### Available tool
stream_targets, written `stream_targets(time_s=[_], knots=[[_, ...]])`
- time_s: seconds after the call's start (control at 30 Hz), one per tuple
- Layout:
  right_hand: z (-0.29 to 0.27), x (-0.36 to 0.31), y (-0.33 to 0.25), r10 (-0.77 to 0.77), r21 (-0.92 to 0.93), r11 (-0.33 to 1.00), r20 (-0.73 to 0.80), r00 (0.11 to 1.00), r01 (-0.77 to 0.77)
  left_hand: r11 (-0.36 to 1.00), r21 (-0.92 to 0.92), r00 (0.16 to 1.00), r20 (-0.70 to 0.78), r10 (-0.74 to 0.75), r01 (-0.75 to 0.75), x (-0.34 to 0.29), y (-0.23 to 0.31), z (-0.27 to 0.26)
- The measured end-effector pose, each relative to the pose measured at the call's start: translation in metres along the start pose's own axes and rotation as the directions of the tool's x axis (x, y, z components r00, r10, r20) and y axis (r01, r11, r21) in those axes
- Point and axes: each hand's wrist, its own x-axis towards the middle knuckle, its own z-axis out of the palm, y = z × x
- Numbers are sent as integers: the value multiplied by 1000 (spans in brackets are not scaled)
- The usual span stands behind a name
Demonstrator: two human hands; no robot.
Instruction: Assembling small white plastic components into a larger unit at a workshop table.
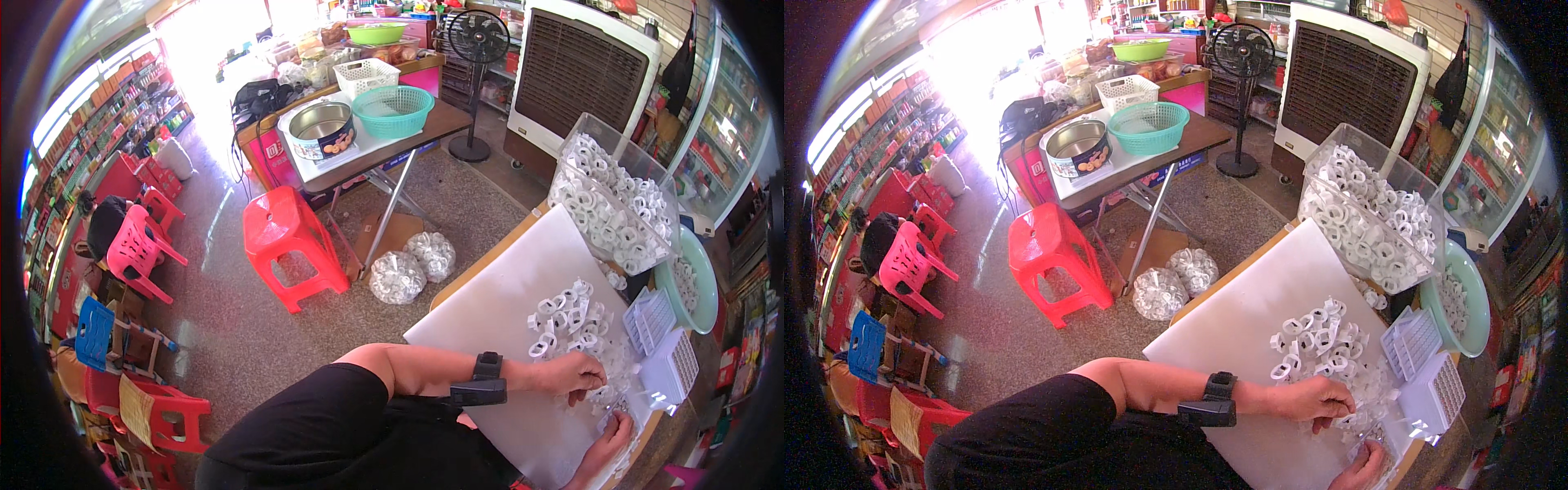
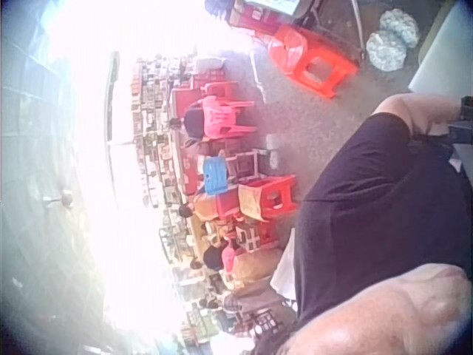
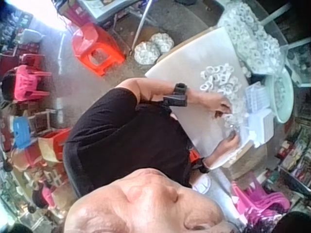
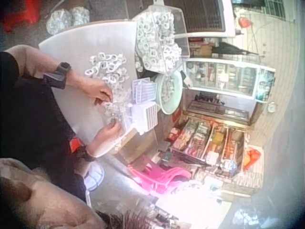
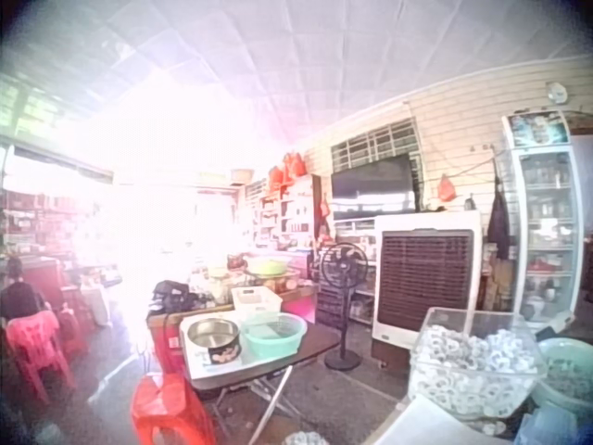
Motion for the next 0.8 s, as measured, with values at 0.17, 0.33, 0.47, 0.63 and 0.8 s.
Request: stream_targets(time_s=[0.17,0.33,0.47,0.63,0.8], knots=[[-1,0,-22,201,421,869,181,963,-260,999,19,998,-36,51,-50,0,-3,2],[8,3,-37,207,472,850,109,972,-234,999,14,999,16,33,-33,0,-4,2],[17,-1,-46,179,496,834,172,969,-242,999,21,996,76,-37,35,-2,1,4],[24,-3,-54,93,460,880,76,993,-118,996,-87,997,77,14,-8,1,-8,3],[17,-1,-64,186,466,864,53,981,-189,995,-84,992,113,58,-49,3,-11,3]])
